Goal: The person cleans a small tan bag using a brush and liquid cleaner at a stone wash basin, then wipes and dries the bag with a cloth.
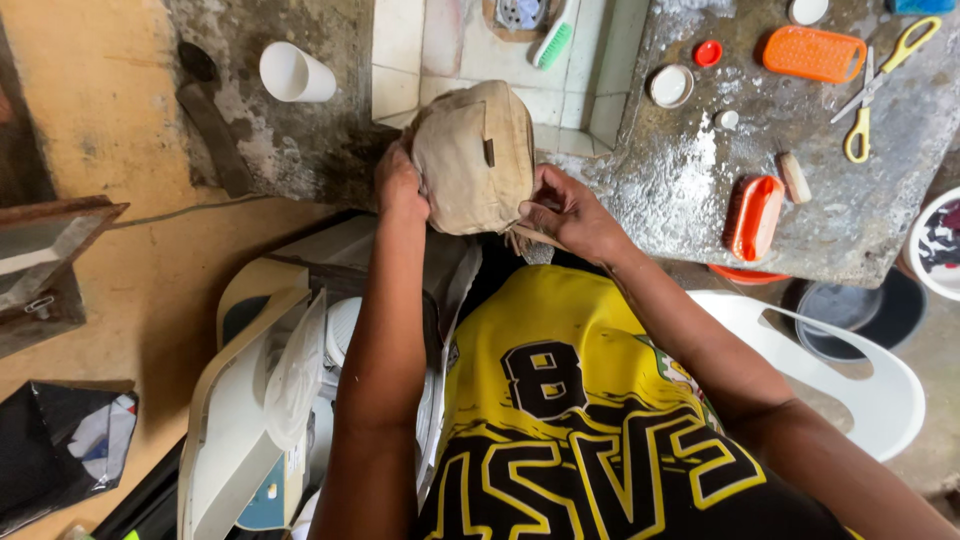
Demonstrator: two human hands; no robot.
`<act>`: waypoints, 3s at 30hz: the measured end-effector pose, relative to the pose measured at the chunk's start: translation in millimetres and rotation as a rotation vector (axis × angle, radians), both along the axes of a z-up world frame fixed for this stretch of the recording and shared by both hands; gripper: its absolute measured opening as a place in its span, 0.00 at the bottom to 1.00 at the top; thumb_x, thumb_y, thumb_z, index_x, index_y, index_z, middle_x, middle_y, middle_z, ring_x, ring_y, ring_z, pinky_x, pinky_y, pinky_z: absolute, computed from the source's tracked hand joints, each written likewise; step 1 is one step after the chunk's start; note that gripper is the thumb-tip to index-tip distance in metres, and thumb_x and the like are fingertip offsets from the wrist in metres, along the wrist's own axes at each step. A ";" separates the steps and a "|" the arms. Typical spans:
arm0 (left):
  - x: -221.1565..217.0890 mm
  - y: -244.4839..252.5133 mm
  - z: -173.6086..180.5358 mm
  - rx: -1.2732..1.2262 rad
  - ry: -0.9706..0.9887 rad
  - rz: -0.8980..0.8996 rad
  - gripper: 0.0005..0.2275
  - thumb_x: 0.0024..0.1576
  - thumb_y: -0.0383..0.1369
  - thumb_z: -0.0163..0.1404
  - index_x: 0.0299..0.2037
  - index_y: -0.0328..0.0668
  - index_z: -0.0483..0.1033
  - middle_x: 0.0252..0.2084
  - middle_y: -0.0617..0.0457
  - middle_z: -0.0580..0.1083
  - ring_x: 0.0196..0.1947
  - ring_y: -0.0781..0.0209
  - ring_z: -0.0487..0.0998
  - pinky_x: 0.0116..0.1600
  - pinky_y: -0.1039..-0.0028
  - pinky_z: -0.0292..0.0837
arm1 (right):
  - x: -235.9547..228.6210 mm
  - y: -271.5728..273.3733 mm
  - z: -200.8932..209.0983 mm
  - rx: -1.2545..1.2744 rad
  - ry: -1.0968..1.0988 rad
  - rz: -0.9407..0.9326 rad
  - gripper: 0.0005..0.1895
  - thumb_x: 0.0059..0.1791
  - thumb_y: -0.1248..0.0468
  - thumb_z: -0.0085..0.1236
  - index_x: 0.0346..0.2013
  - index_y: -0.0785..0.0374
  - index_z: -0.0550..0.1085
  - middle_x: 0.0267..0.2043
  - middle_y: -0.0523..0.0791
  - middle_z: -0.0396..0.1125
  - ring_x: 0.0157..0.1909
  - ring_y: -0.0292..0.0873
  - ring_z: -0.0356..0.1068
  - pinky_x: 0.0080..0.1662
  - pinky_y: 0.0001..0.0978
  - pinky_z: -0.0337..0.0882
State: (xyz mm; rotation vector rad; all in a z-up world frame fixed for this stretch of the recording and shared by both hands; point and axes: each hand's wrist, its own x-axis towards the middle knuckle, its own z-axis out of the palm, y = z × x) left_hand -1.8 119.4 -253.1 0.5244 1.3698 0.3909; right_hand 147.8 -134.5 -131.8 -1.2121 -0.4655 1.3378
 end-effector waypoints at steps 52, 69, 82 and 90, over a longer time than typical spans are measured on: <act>-52.5 -112.3 124.7 0.254 -0.241 0.130 0.20 0.59 0.41 0.56 0.58 0.45 0.68 0.56 0.47 0.74 0.55 0.51 0.77 0.61 0.59 0.75 | -9.3 -15.6 11.9 -0.174 -0.039 0.135 0.17 0.55 0.58 0.55 0.54 0.67 0.76 0.40 0.41 0.74 0.40 0.34 0.71 0.47 0.27 0.74; -48.7 -83.0 84.7 0.533 -0.075 -0.473 0.11 0.64 0.36 0.52 0.51 0.39 0.74 0.46 0.56 0.75 0.46 0.69 0.72 0.53 0.76 0.70 | 22.9 -72.7 -32.6 -0.354 -0.098 0.218 0.15 0.54 0.56 0.57 0.51 0.61 0.78 0.39 0.40 0.72 0.39 0.33 0.69 0.44 0.28 0.72; -40.2 -71.5 97.2 0.321 0.062 -0.077 0.23 0.60 0.49 0.53 0.52 0.35 0.77 0.46 0.49 0.80 0.42 0.58 0.82 0.49 0.66 0.80 | 67.7 -73.0 -13.3 -0.414 -0.218 0.066 0.15 0.54 0.57 0.56 0.51 0.60 0.78 0.44 0.39 0.75 0.42 0.33 0.72 0.44 0.28 0.73; -34.0 -49.2 112.9 0.200 -0.057 -0.156 0.25 0.62 0.47 0.51 0.60 0.34 0.72 0.54 0.48 0.76 0.51 0.55 0.78 0.54 0.62 0.77 | 89.9 -83.4 -9.7 -0.409 -0.297 -0.163 0.14 0.56 0.58 0.55 0.52 0.63 0.76 0.43 0.39 0.75 0.42 0.33 0.73 0.46 0.28 0.74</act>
